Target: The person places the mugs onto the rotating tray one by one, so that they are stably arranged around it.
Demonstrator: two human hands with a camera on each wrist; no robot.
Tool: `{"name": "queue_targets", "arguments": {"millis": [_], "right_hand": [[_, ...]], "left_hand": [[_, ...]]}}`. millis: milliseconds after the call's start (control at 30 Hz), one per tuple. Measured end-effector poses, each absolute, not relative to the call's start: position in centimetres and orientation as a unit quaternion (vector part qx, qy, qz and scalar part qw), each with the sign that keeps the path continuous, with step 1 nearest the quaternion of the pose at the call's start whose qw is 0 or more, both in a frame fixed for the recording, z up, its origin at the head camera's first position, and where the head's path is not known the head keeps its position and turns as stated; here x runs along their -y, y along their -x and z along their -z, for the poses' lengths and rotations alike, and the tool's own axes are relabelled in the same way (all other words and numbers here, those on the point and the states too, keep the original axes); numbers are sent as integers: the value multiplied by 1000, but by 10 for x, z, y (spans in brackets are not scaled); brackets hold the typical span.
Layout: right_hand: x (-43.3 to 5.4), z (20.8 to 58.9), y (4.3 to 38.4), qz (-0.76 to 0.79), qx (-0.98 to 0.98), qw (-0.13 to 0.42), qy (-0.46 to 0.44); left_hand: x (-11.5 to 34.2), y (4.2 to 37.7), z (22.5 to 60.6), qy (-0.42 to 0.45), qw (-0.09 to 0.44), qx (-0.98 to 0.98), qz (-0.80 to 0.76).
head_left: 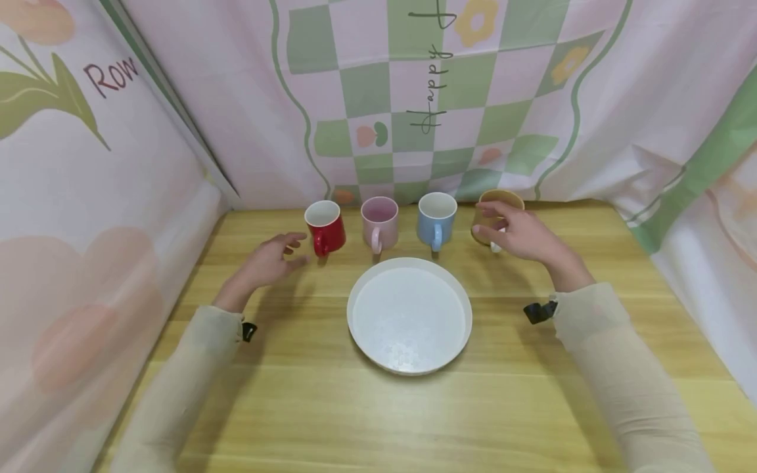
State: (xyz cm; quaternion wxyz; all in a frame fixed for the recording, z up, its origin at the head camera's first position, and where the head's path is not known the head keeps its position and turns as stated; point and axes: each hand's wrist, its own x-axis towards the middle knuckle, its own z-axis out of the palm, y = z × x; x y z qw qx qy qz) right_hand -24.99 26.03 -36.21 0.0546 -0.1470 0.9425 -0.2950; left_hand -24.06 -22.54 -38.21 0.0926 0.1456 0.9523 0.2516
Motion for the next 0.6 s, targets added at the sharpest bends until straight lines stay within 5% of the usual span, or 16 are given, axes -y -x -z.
{"name": "queue_targets", "arguments": {"millis": [600], "right_hand": [[-258, 367, 253, 317, -932, 59, 165]], "left_hand": [[221, 234, 388, -183, 95, -939, -274]]}}
